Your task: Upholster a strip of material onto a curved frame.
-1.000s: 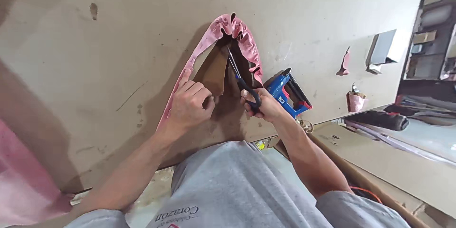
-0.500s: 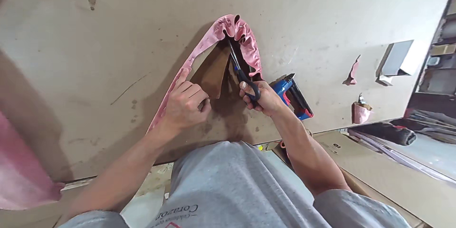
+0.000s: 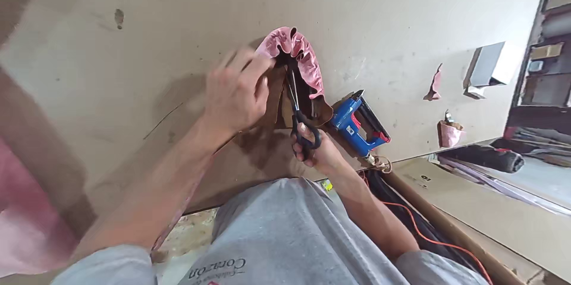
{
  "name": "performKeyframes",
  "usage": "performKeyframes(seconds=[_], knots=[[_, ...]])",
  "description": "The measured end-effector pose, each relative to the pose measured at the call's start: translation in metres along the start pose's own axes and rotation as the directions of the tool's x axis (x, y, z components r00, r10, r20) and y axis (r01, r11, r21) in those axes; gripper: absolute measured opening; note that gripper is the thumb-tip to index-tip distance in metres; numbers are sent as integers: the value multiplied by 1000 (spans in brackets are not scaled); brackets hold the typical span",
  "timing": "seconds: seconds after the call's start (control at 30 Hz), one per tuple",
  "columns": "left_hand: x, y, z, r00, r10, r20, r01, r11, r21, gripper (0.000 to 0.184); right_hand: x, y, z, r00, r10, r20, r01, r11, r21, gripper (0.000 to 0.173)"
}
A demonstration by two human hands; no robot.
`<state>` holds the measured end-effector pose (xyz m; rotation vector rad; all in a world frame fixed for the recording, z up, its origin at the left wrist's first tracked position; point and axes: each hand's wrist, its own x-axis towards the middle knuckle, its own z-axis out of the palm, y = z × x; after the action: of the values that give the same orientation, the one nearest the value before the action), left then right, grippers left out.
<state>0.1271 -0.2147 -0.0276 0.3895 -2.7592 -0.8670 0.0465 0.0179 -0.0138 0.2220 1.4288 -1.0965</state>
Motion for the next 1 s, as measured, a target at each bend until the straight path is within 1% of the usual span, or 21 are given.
performKeyframes(seconds=[0.03,0.07,0.1,0.13,0.17,0.2,0.23,0.27,0.33,0.4,0.5,0.57,0.63,0.73,0.83,0.93,1.0], knots=[[29,-4,-1,996,76,45,-78,996,49,47,-2,6,9,1000,-4,-16,4,999,37,44],[57,-8,2,978,150,142,-161,984,71,63,-3,11,20,999,-10,-39,13,997,79,45],[85,-14,10,941,220,257,-241,969,55,73,-2,16,31,997,-20,-68,28,992,120,45],[109,-21,22,888,291,355,-317,948,14,72,0,19,41,995,-30,-99,45,987,154,45],[130,-30,35,831,364,420,-376,925,-58,60,2,22,51,990,-35,-135,59,982,181,45],[146,-37,45,787,420,452,-397,905,-150,44,6,22,59,986,-43,-162,75,977,197,44],[157,-41,50,762,435,480,-373,900,-224,34,10,22,65,983,-57,-176,93,975,203,43],[163,-41,48,751,414,514,-313,909,-275,28,14,22,67,981,-71,-179,107,974,197,42],[171,-42,42,754,373,540,-226,920,-319,23,21,18,67,981,-86,-174,115,980,160,41],[170,-46,37,770,296,565,-137,942,-307,23,23,14,59,978,-87,-187,108,988,106,38],[161,-62,41,806,219,550,17,920,-391,20,16,6,31,982,-81,-168,75,996,-45,35],[156,-71,47,825,230,517,45,884,-466,21,10,3,11,990,-63,-126,45,989,-141,33],[157,-72,51,833,234,501,30,885,-464,22,4,1,1,994,-54,-99,36,985,-170,32],[159,-62,51,847,163,506,56,919,-390,26,3,9,16,994,-58,-90,51,996,-78,35],[158,-60,52,869,105,483,108,913,-393,27,11,18,55,990,-69,-123,81,993,90,37],[153,-63,54,884,44,466,163,903,-396,26,20,26,87,977,-77,-197,120,969,216,38],[153,-64,55,882,24,470,189,896,-401,27,21,31,95,965,-77,-251,142,957,252,37]])
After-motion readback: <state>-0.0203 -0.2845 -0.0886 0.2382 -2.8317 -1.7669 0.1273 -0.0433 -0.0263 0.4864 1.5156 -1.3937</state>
